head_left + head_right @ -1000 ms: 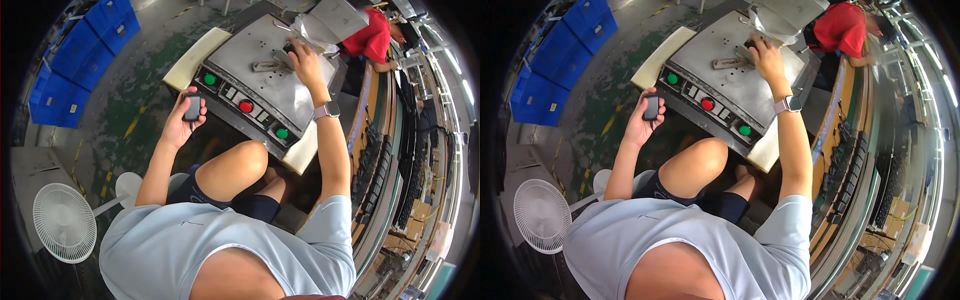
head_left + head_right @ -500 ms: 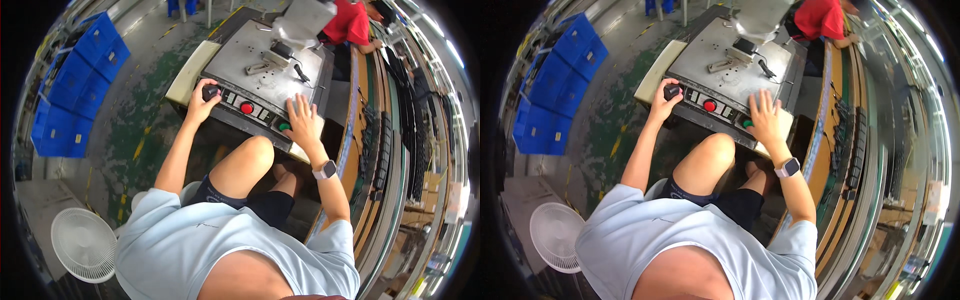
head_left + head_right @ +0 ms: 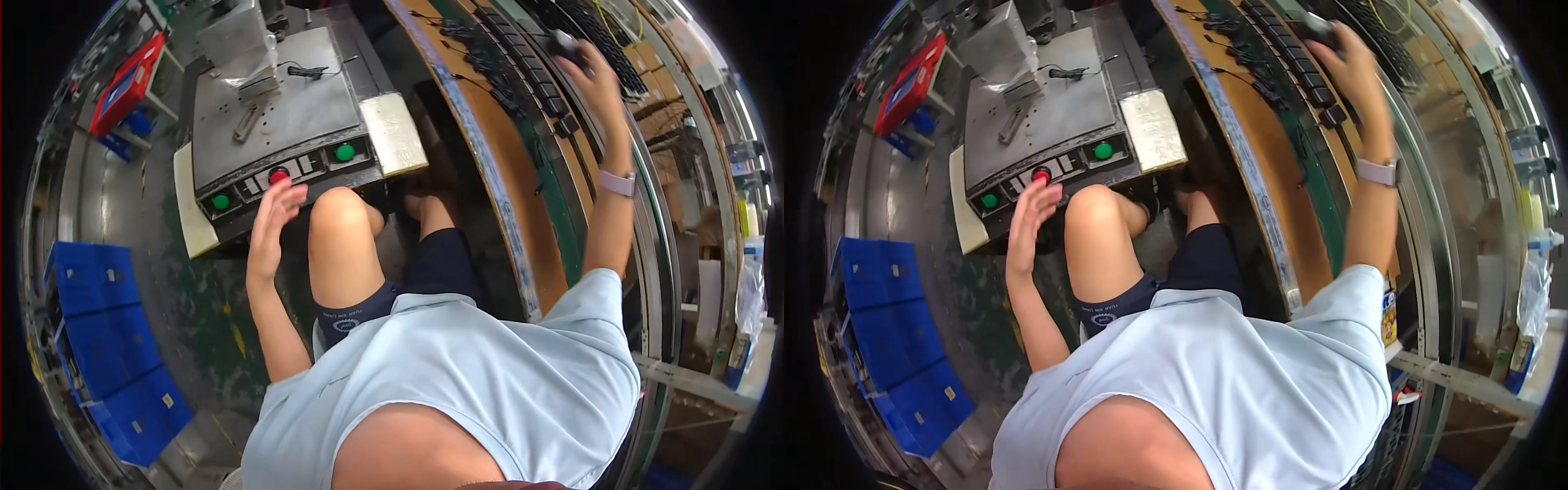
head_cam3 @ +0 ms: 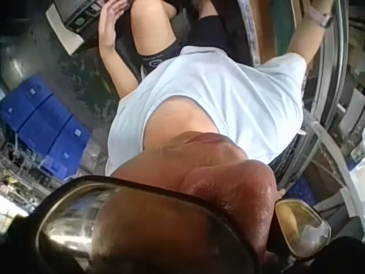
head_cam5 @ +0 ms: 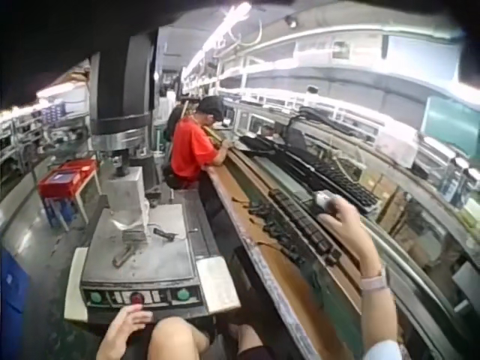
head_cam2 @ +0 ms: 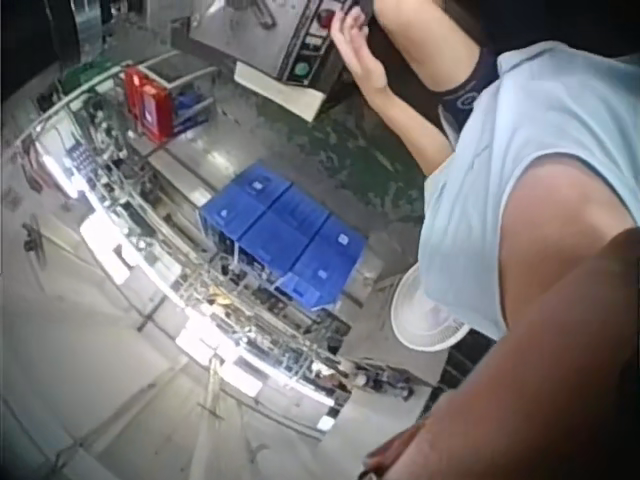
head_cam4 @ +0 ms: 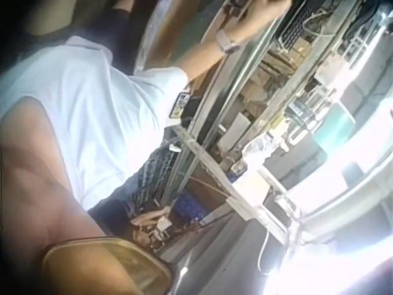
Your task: Assembling and testing electronic components using a press machine on an assembly line.
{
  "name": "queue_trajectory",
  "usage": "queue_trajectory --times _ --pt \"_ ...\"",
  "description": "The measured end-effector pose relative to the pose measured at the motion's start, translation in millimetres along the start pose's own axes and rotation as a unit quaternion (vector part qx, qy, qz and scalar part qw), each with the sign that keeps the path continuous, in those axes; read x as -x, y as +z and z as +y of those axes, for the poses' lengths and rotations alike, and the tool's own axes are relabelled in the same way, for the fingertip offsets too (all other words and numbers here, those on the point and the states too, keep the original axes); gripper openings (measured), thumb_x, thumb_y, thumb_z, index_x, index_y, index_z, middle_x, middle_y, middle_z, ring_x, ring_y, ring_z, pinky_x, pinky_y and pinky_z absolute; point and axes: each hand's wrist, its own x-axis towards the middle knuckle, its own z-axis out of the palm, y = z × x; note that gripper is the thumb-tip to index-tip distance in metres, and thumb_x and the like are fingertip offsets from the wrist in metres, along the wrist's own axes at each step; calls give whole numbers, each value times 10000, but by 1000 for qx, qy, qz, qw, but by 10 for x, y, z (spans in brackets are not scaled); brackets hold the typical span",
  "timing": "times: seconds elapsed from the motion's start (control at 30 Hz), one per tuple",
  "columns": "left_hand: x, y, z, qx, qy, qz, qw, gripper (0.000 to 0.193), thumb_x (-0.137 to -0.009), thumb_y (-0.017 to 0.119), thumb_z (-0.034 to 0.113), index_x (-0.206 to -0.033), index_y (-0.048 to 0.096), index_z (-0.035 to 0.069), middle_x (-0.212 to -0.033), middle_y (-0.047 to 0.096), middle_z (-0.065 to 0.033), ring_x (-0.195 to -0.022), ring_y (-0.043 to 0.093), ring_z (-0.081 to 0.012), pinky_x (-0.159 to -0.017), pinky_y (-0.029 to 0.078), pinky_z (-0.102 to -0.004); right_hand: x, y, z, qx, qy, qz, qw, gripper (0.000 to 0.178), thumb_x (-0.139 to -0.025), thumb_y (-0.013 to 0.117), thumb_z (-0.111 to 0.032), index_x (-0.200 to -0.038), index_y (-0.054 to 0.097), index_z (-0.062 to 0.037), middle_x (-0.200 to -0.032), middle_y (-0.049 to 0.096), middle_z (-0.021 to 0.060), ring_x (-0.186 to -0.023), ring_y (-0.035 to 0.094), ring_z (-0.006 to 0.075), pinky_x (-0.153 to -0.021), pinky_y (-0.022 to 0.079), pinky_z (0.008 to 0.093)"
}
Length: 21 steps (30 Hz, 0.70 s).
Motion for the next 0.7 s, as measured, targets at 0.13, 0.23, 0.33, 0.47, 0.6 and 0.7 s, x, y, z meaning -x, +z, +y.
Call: queue_trajectory --times 0.13,0.23,0.33,0.47,0.6,0.7 --pt "321 -67 -370 53 -55 44 996 455 -1035 413 341 -1356 452 20 -1273 581 -144 -1163 552 -211 -992 400 -324 1155 -1345 2514 333 282 -40 899 613 -837 626 -523 -1118 625 21 -1003 691 232 -883 659 386 -787 498 422" --pt "558 -225 -463 17 -103 102 989 394 -1030 430 303 -1294 502 19 -1228 599 -126 -1111 564 -189 -962 408 -296 1625 -1238 2729 421 442 -112 784 584 -854 600 -482 -1160 622 15 -1114 640 265 -986 624 428 -843 473 564" --pt "445 -350 -384 -11 -92 120 988 326 -1011 459 249 -1218 549 14 -1160 629 -105 -1056 577 -163 -919 418 -268 1322 -569 2087 421 330 -82 841 716 -813 657 -550 -1202 582 46 -1222 550 283 -1092 550 466 -970 438 549" --pt "-440 -444 -210 -9 29 109 994 195 -954 557 122 -1103 605 5 -1029 656 -67 -915 584 -118 -820 445 -224 1143 494 1534 211 289 -70 931 823 -704 741 -640 -1114 609 61 -1152 610 270 -1060 592 408 -916 477 477" --pt "-1332 -900 -143 -144 92 159 972 201 -866 685 124 -1038 634 32 -905 656 -28 -779 586 -97 -692 464 -214 1048 359 1247 218 254 -127 934 543 -677 855 -356 -986 588 1 -933 587 181 -819 610 353 -761 524 425" --pt "-1933 -1178 -165 -239 164 265 920 309 -835 731 158 -1097 611 46 -988 646 -29 -841 596 -110 -753 467 -229 821 121 826 292 54 32 954 599 -775 789 -251 -1257 508 -32 -1126 556 166 -745 621 286 -738 533 379"
